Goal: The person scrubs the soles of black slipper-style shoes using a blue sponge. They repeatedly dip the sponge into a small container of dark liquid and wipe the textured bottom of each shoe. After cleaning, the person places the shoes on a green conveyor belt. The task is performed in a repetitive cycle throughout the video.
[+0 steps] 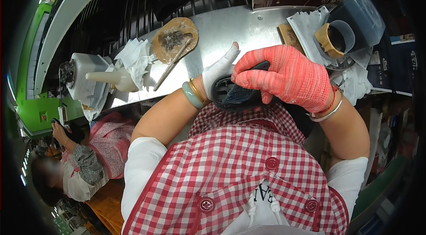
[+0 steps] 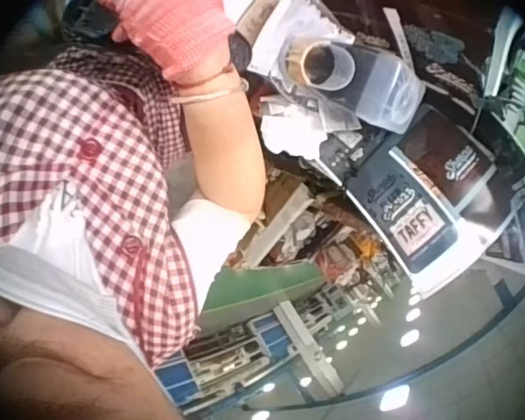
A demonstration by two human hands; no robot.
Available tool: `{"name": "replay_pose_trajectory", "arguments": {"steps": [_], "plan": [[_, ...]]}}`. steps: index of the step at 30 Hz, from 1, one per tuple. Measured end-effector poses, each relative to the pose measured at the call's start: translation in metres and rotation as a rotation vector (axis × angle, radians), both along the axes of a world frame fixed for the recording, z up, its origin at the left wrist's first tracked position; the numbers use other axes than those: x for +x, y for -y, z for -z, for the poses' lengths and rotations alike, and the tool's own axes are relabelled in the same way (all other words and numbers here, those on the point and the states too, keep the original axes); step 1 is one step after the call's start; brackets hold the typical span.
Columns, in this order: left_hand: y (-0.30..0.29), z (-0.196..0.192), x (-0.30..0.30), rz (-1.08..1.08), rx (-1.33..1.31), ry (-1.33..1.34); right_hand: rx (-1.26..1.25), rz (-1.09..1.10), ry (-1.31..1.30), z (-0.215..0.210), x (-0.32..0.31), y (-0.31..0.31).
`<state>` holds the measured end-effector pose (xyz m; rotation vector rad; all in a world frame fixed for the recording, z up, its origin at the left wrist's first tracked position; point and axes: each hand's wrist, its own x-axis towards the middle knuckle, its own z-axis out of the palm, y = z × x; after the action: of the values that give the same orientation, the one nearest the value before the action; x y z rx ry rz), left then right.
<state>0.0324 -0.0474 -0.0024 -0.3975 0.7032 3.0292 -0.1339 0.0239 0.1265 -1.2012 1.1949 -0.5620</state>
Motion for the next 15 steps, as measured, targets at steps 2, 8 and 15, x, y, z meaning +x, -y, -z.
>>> {"name": "replay_pose_trajectory", "arguments": {"steps": [2, 8, 15], "plan": [[0.001, -0.001, -0.002, -0.04, -0.159, 0.047, -0.024, -0.03, -0.007, 0.001, 0.001, 0.004], [0.004, -0.015, 0.003, 0.035, -0.022, 0.197, -0.029, -0.029, 0.041, 0.015, -0.015, -0.001], [0.019, 0.004, 0.014, 0.15, -0.038, 0.019, -0.007, 0.074, 0.009, 0.02, -0.049, -0.023]]}}
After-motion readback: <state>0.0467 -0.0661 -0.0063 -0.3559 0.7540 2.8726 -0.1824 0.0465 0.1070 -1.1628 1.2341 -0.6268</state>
